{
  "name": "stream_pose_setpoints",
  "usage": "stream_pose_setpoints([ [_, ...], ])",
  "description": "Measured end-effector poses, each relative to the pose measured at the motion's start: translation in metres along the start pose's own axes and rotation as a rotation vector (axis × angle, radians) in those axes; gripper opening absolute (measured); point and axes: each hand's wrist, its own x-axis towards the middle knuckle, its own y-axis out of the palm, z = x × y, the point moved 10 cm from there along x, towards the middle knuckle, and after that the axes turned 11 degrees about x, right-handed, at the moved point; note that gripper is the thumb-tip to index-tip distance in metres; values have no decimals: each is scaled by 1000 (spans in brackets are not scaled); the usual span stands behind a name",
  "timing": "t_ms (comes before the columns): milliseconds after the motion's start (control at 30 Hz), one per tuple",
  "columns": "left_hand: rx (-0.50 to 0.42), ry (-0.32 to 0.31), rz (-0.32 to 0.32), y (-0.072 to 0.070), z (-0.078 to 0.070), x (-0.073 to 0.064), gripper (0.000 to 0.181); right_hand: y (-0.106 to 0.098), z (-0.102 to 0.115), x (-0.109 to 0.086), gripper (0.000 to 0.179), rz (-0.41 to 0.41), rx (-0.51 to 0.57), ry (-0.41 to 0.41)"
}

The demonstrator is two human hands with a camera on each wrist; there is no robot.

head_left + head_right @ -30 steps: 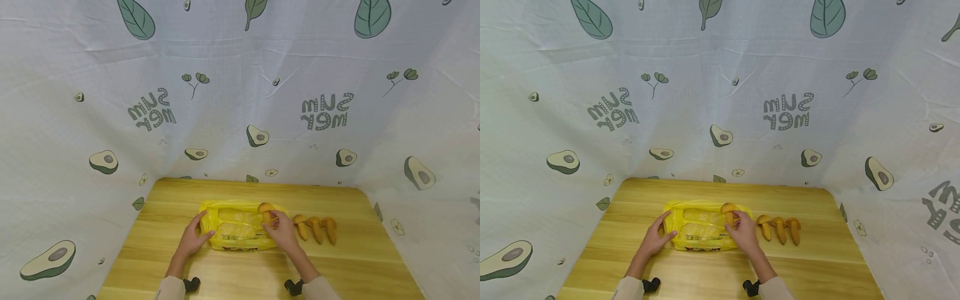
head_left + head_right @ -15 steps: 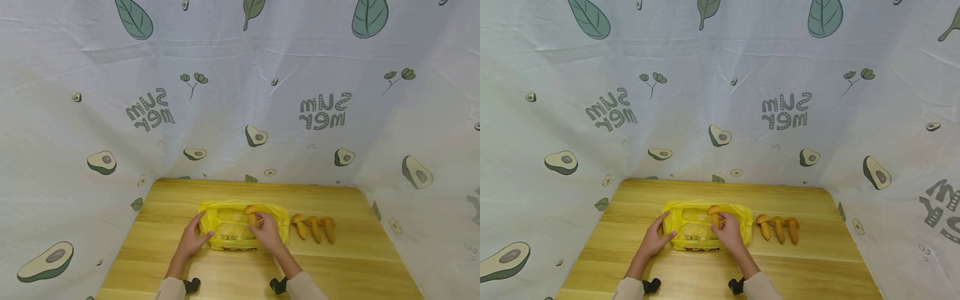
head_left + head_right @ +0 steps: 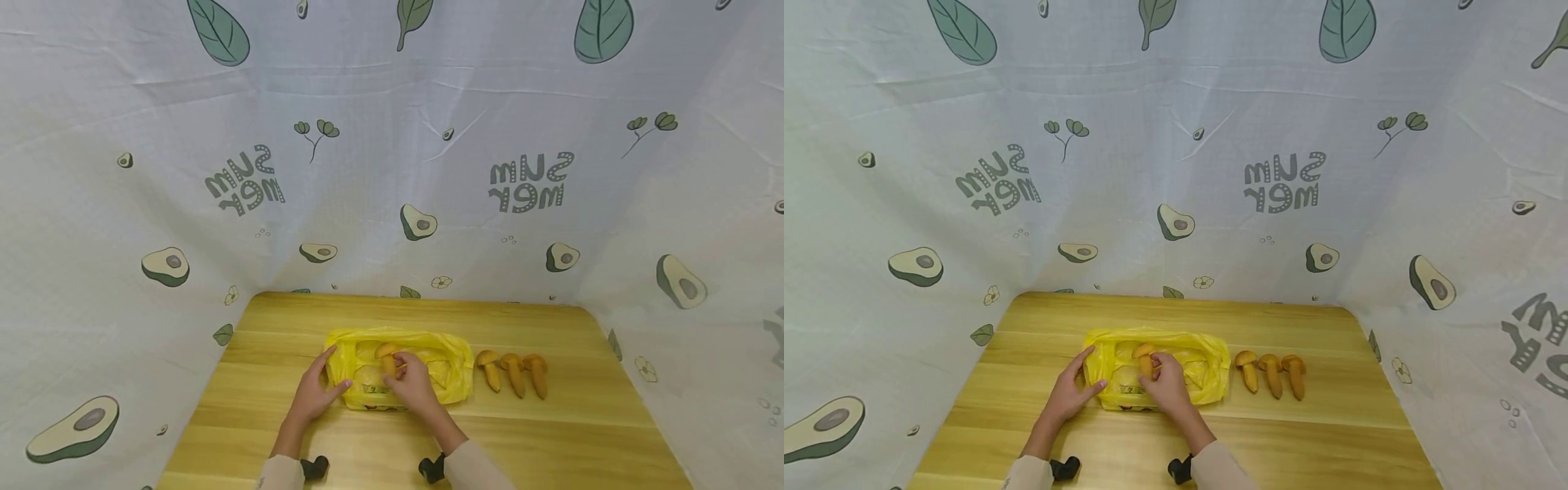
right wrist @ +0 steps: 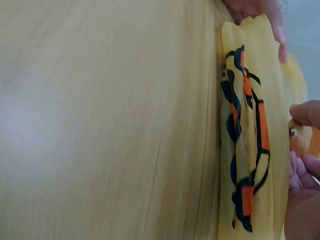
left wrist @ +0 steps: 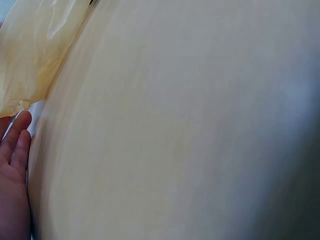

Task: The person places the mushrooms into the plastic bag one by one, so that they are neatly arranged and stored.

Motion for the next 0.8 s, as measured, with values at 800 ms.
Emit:
stream_pose_setpoints([
  [800, 16, -7, 7, 2, 2, 0, 90, 47, -15, 12, 53, 26, -41, 92],
])
